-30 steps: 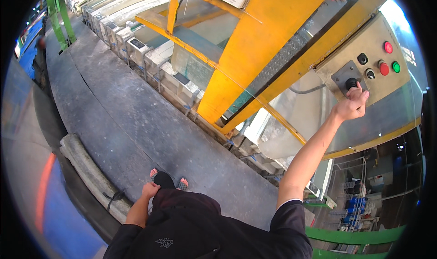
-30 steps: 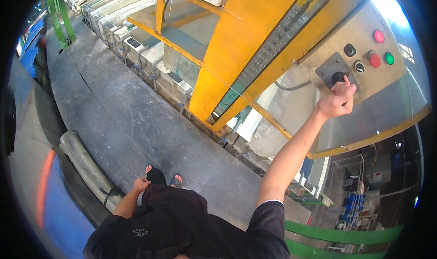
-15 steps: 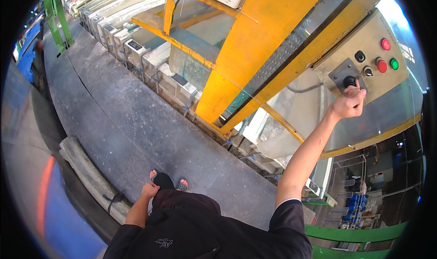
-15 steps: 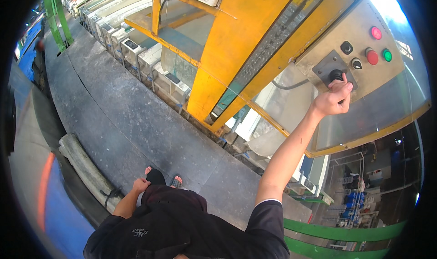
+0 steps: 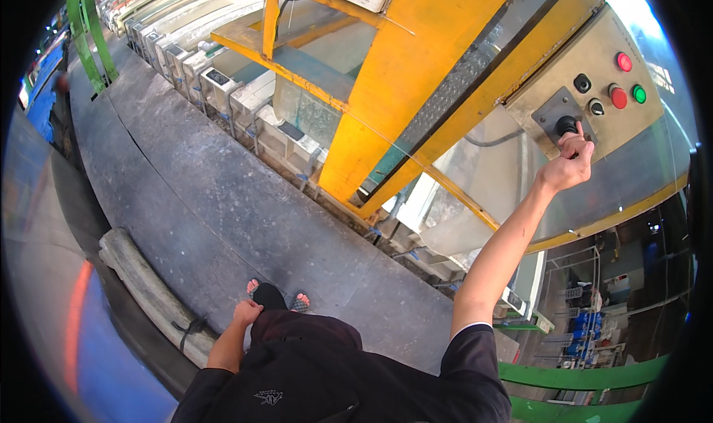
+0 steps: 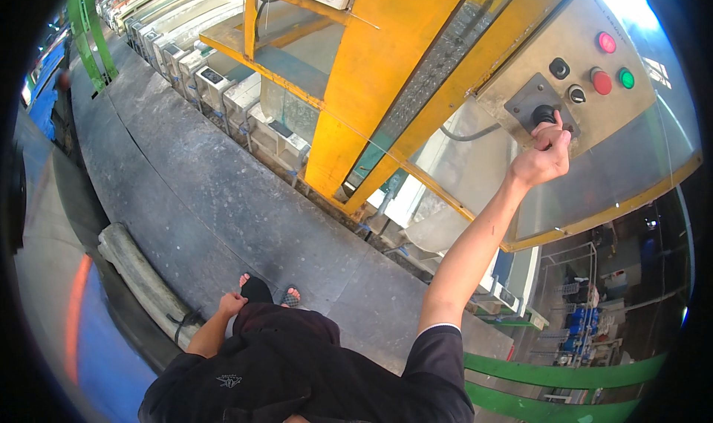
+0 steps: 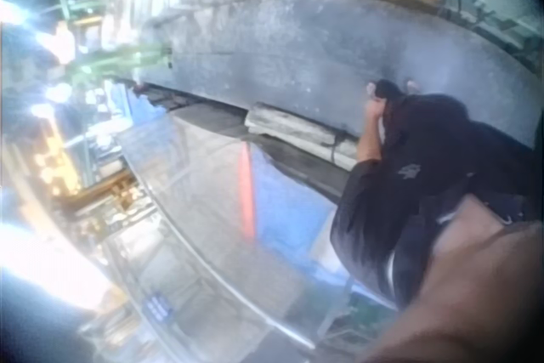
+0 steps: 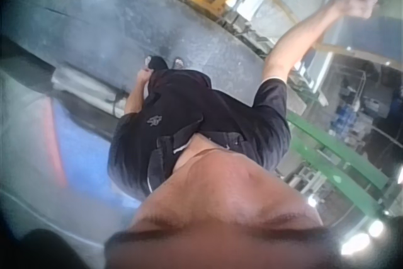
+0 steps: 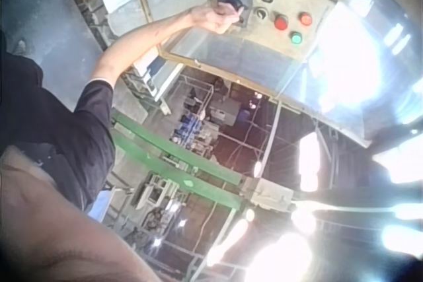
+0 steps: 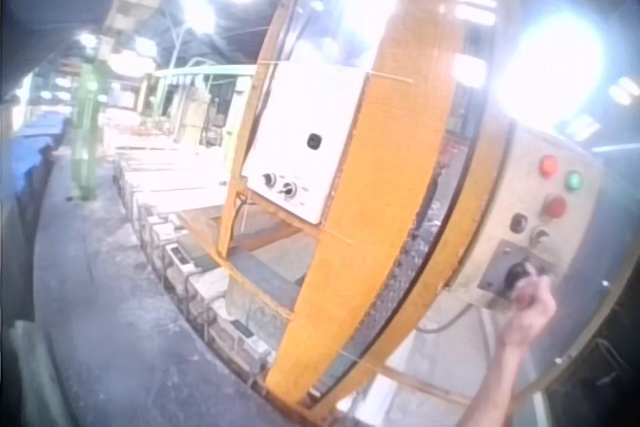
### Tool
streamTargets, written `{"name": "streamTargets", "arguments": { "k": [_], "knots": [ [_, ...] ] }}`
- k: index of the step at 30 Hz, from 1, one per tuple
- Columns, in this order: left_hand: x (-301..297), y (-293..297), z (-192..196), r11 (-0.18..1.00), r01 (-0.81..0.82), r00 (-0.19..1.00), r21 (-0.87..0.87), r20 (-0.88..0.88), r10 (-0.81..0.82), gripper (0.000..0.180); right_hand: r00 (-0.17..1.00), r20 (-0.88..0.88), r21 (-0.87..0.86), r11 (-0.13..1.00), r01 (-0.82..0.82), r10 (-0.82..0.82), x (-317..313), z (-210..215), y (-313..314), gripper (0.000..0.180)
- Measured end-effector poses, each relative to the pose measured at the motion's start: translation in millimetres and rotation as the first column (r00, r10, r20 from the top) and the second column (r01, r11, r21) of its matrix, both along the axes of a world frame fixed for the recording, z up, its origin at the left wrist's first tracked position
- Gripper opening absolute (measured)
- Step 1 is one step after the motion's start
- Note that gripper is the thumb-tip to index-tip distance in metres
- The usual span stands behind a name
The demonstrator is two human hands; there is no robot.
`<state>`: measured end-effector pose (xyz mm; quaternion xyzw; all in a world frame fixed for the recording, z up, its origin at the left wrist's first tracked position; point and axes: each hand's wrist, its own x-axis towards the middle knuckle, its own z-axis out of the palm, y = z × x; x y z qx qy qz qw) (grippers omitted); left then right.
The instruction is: The person stands at a yellow industrial control panel and repeatedly turns a black rotary knob with their right hand. The camera remains in a first-person view focused on the panel and the operator's hand throughout the sequence.
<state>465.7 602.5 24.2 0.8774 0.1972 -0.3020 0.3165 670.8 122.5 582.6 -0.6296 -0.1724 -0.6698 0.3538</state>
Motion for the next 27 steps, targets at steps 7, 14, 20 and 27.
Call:
{"name": "streamTargets", "arguments": {
  "k": [7, 14, 20, 27],
  "knots": [
    [-4, 5, -13, 1.0, -0.009, 1.0, 0.001, 0.024, 0.009, 0.03, 0.998, 0.017, 0.014, 0.998, -0.065, 0.065, 0, 0, -1, 0.041],
    [1, 2, 9, 1.0, -0.007, 0.999, -0.018, -0.044, 0.006, 0.031, 0.999, 0.013, 0.018, 0.999, -0.036, 0.036, -1, 0, 1, 0.041],
    [0, 4, 1, 1.0, -0.006, 1.0, -0.022, -0.03, 0.005, 0.031, 0.997, 0.03, 0.008, 0.998, -0.067, 0.066, 1, 0, 1, 0.041],
    [1, 4, 3, 1.0, -0.002, 0.999, -0.021, -0.033, 0.002, 0.031, 0.998, 0.032, -0.003, 0.999, -0.053, 0.053, 1, 0, 0, 0.042]
  ]
}}
